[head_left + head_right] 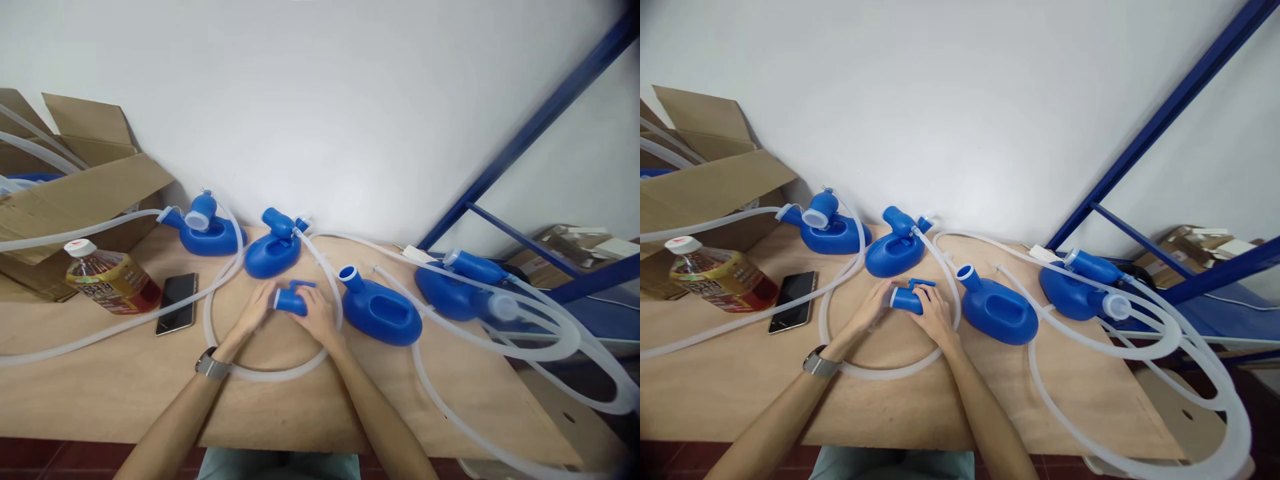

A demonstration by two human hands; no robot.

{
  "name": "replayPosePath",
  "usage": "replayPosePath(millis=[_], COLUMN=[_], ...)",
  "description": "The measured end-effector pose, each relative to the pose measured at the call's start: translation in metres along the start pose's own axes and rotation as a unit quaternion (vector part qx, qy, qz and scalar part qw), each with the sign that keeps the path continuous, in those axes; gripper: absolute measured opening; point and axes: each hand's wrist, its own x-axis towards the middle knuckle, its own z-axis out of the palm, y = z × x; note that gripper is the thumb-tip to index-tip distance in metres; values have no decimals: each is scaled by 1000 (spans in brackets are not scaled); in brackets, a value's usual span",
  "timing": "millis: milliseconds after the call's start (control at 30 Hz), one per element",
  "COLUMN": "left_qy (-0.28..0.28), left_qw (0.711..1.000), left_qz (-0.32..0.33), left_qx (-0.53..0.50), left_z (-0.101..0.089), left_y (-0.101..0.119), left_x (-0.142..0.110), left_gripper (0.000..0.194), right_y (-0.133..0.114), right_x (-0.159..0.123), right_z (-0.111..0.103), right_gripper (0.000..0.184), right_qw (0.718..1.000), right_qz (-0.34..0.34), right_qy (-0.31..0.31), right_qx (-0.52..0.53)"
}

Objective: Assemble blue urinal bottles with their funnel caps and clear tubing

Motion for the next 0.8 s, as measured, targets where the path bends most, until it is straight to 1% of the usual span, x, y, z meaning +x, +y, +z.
replayPosePath(millis=[67,133,233,300,400,567,633,700,733,800], left_qy=[23,46,62,69,76,48,36,20,10,-6], left_qw=[999,993,982,976,972,976,977,978,978,980], left_qz=[-25,-51,-86,-99,-103,-103,-103,-103,-102,-99], left_qx=[-42,-94,-159,-183,-198,-188,-185,-182,-180,-170], left_z=[0,-1,-3,-2,6,16,15,14,13,11], left_y=[0,1,4,4,3,5,9,12,14,17], left_x=[-1,0,2,0,-8,-19,-20,-21,-22,-23], left_gripper=[33,30,26,24,24,33,37,43,46,47], right_y=[1,0,-3,-5,-4,2,1,-1,-2,-1], right_x=[-1,-3,-5,-6,-7,-9,-10,-11,-11,-11], right_z=[-1,-1,-1,-2,-3,-4,-4,-5,-6,-8], right_gripper=[47,49,58,57,53,55,49,38,32,22], right_qw=[1000,999,995,992,989,985,984,980,973,942], right_qz=[-1,-10,-57,-97,-140,-163,-151,-106,-69,14], right_qy=[16,44,83,78,46,45,45,38,30,17], right_qx=[-3,-6,-6,-8,-9,43,88,163,218,334])
